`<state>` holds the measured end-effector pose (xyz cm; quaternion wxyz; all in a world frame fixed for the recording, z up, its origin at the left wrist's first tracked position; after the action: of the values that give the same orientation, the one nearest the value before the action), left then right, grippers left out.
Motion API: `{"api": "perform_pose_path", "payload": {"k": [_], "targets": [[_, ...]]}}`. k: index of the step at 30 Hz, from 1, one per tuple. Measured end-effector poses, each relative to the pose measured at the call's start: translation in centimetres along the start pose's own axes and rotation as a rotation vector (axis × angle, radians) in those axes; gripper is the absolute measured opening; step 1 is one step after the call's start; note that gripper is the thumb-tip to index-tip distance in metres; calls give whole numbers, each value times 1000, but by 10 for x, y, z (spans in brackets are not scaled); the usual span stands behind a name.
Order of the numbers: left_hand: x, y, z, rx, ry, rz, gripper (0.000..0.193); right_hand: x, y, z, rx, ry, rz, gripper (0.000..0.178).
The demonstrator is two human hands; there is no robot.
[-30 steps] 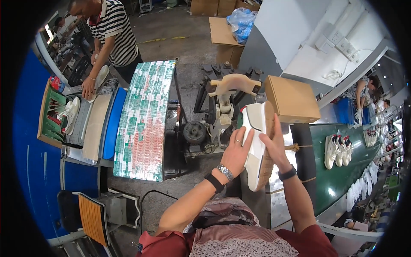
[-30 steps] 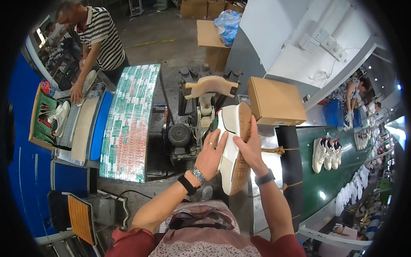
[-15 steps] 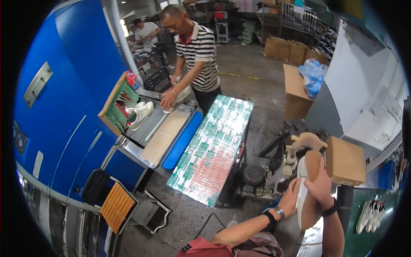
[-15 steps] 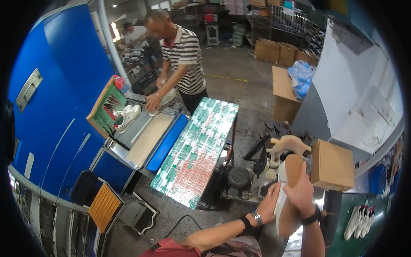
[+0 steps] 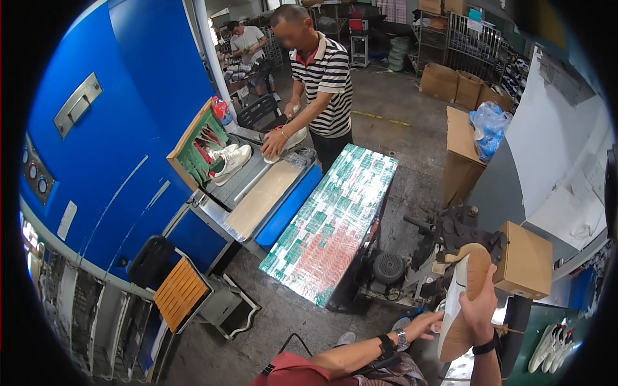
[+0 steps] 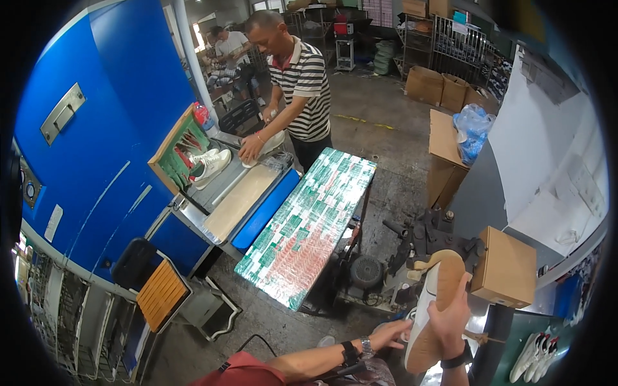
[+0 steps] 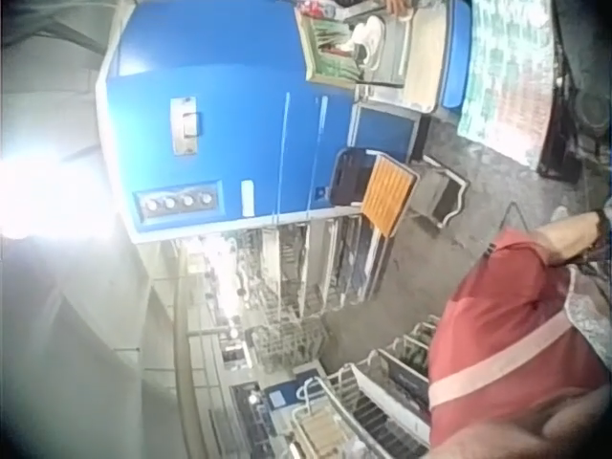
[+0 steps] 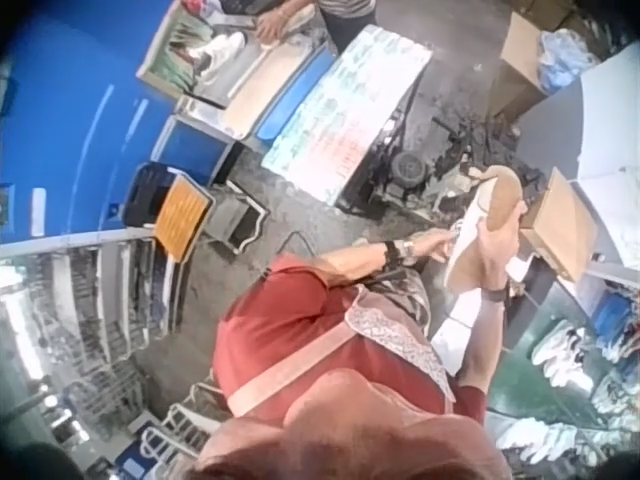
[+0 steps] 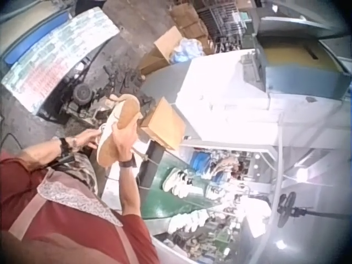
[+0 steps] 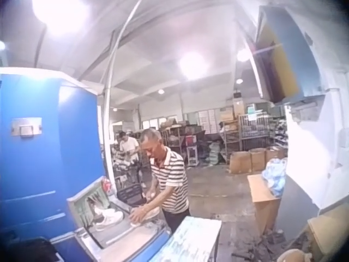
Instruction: The recorder is seen putting green shoe molds into the shoes on the conveyor belt and passing them to another worker.
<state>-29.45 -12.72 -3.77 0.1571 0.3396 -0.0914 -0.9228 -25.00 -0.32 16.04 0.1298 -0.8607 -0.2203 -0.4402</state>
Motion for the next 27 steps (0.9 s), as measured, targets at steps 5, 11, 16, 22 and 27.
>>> {"api": "perform_pose_path", "payload": {"k": [5,11,16,22,27], "targets": [[-58,-3,15,-121,596,-351,73,-4,11,2,74,-20,123,103],[-65,6,10,-76,572,-296,82,0,24,4,134,1,252,104],[-67,17,5,41,456,-116,53,10,39,-4,149,-251,230,100],[-1,64,47,-175,-11,-229,49,16,108,28,19,-400,57,97],[76,137,124,-232,-776,-401,93,-65,75,92,-857,-1553,-442,77]]}}
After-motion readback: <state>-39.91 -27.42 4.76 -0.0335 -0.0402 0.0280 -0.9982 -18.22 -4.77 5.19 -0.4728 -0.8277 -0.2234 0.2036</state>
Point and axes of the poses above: each hand's wrist, its own y-axis away from the middle knuckle, its own x-axis out of the back of the hand, z = x × y, the point moved 5 cm from there along -y, towards the middle knuckle, and after that the axes turned 13 degrees about -x, right-handed, at the moved point
